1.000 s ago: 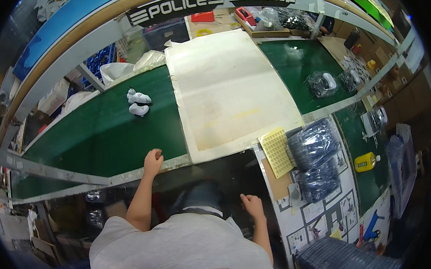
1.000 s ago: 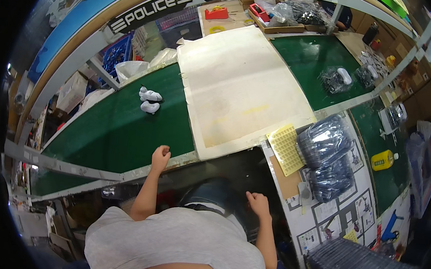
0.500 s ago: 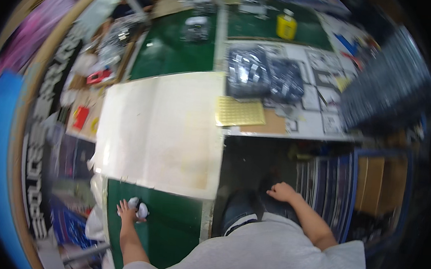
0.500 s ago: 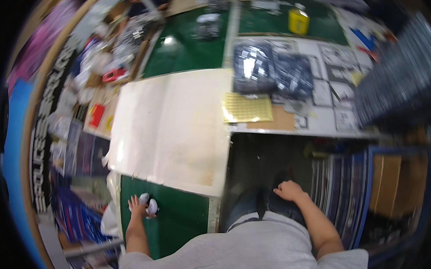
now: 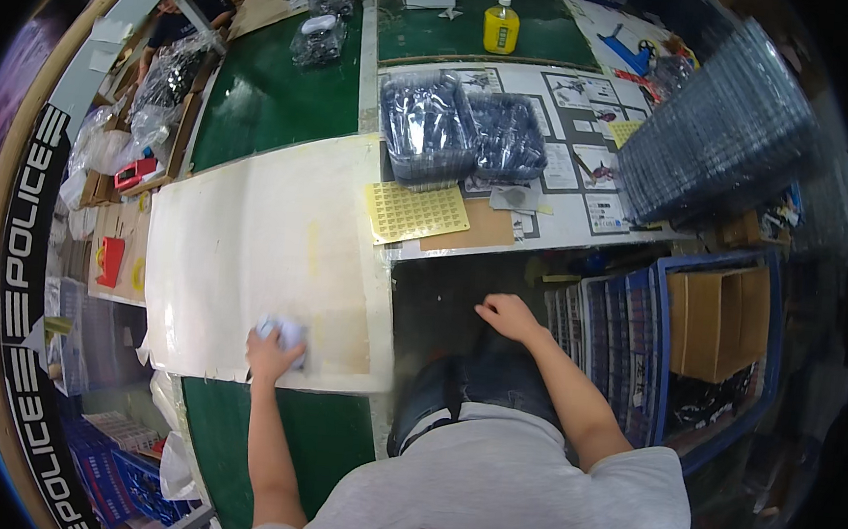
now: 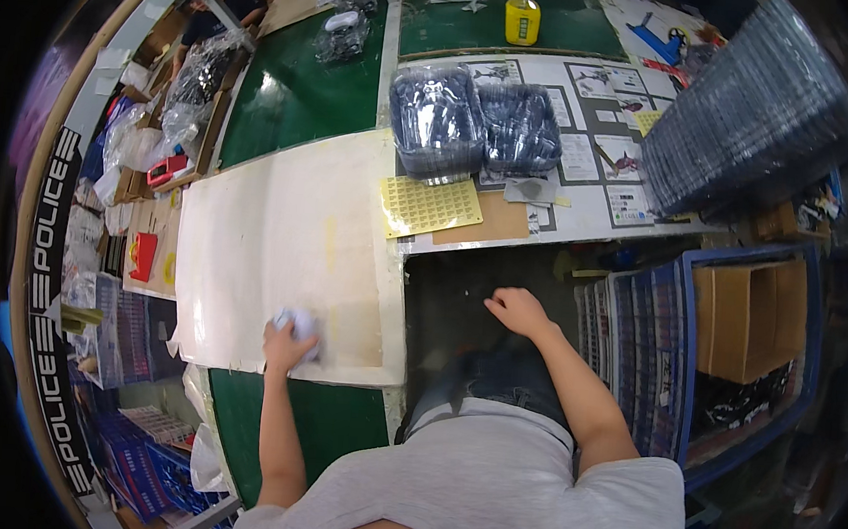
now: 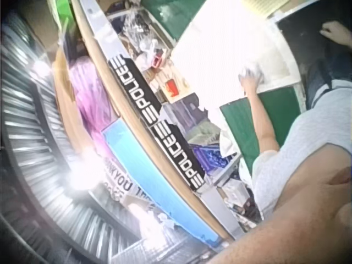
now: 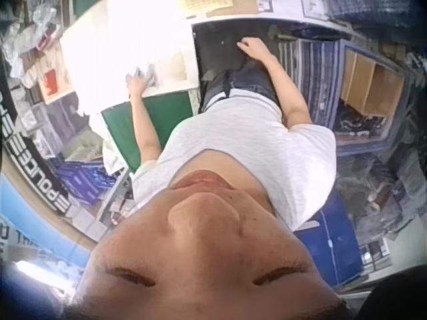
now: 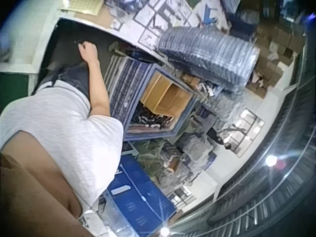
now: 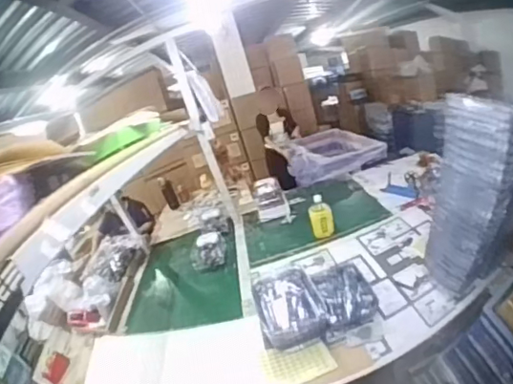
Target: The person assembles small white plastic toy figures by hand, attaching separate parts and placing the completed units into clear plastic packaging on a green workbench.
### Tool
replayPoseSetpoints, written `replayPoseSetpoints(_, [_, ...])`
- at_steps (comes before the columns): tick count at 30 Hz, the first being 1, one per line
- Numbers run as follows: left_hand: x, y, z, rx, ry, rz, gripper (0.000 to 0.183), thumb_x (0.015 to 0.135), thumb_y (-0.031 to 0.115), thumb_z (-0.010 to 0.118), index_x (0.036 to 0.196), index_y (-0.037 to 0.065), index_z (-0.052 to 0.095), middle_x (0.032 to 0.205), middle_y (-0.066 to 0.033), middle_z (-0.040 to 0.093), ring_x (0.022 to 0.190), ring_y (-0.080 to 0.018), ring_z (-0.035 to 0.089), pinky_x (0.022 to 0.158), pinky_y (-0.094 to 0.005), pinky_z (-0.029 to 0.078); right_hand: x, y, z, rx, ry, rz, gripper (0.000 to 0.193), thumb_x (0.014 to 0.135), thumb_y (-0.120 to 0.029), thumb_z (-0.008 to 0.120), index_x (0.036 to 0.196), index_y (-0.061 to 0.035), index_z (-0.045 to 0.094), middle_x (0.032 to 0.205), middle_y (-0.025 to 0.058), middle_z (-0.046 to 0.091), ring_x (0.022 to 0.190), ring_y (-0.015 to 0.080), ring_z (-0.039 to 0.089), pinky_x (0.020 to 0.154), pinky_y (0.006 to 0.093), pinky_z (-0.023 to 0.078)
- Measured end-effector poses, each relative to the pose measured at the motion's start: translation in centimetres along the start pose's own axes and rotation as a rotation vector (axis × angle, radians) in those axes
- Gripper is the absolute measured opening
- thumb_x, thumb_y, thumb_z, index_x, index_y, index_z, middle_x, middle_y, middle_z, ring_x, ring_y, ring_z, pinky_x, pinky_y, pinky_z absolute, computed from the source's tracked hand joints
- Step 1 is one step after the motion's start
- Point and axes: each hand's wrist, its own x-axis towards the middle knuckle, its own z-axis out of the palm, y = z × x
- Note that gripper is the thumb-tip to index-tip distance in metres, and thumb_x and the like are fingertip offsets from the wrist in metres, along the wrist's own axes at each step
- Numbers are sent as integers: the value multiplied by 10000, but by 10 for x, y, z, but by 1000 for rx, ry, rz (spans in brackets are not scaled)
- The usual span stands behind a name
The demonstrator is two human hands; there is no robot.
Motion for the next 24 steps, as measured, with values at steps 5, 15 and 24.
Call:
replayPoseSetpoints(5, [56, 71, 16, 119, -33, -72, 811, 599, 582, 734, 1215, 74, 587, 1431, -317, 260, 1318, -446, 270, 1050, -595, 223, 78, -38, -37, -1, 55, -188, 243, 855, -269, 593, 840, -33, 646, 839, 158, 649, 805, 350, 614, 704, 422, 479])
replayPoseSetpoints(15, [110, 231, 36, -324, 456, 260, 855, 761, 367, 729, 1384, -38, 307, 1402, -311, 319, 1305, -440, 307, 1073, -485, 270, 153, -95, -107, -334, 678, -484, 499, 720, -194, 736, 1196, -190, 585, 1313, 124, 491, 1219, 429, 416, 906, 490, 420])
replayPoseSetpoints(24, [192, 296, 19, -1174, 244, 354, 654, 901, 378, 565, 1420, 69, 316, 1466, -222, 284, 1333, -352, 319, 1093, -422, 277, 214, -79, -120, -346, 528, -465, 413, 693, -235, 760, 1095, -237, 662, 1364, 88, 461, 1238, 460, 390, 915, 497, 440])
